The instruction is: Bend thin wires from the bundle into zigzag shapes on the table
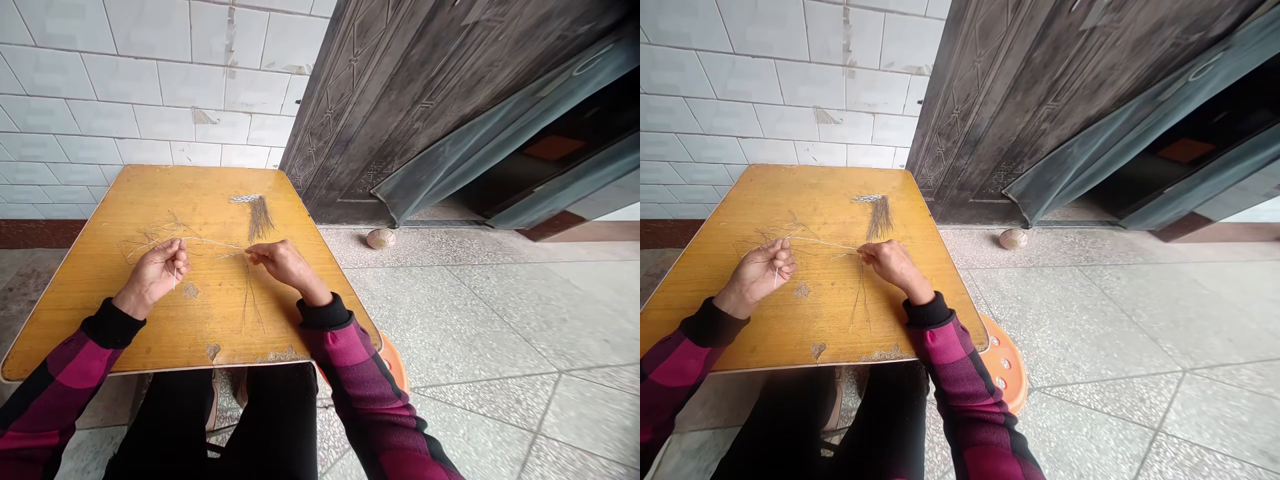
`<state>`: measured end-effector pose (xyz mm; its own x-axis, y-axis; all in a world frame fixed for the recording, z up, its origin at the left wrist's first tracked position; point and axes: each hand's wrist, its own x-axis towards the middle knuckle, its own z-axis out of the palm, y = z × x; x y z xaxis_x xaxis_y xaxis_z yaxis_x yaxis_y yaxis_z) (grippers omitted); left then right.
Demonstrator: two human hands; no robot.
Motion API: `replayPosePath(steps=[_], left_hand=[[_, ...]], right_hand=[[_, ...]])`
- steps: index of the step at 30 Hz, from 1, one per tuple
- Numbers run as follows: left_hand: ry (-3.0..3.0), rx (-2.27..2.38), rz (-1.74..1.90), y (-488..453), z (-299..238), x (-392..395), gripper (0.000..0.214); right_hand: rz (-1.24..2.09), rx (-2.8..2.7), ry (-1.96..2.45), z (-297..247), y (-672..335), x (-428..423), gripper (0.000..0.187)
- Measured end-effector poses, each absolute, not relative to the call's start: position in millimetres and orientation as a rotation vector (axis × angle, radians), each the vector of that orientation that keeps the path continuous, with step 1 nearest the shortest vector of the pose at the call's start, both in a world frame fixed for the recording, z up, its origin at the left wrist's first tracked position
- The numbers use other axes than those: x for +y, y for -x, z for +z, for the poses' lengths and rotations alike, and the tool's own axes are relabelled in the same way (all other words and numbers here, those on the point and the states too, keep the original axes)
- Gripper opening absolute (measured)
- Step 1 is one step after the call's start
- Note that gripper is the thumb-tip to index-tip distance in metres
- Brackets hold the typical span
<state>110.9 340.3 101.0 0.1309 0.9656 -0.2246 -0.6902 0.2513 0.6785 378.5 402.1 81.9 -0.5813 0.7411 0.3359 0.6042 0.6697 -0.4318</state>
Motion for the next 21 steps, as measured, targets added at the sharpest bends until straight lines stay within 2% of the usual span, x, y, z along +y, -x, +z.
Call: replayPosePath(steps=[7, 13, 15, 18, 21], left_hand=[[-0.487, 0.734, 1.265, -110.3, 103.2, 341.7, 0.017], [-0.573, 0.668, 1.219, -104.3, 106.0, 342.2, 0.014], [-0.641, 0.638, 1.12, -102.5, 104.4, 343.0, 0.011], [-0.749, 0.648, 0.865, -107.6, 98.1, 343.2, 0.013], [-0.801, 0.663, 0.733, -119.0, 92.2, 341.5, 0.016]], right_hand=[[0.701, -2.375, 1.003, 94.7, -382.1, 396.5, 0.024], [1.435, -2.227, 0.973, 99.3, -423.8, 406.3, 0.025], [1.385, -2.025, 1.006, 100.6, -430.8, 410.1, 0.029], [1.109, -1.708, 0.943, 102.1, -414.7, 405.4, 0.03], [1.137, -1.731, 0.856, 99.7, -378.2, 388.9, 0.029]])
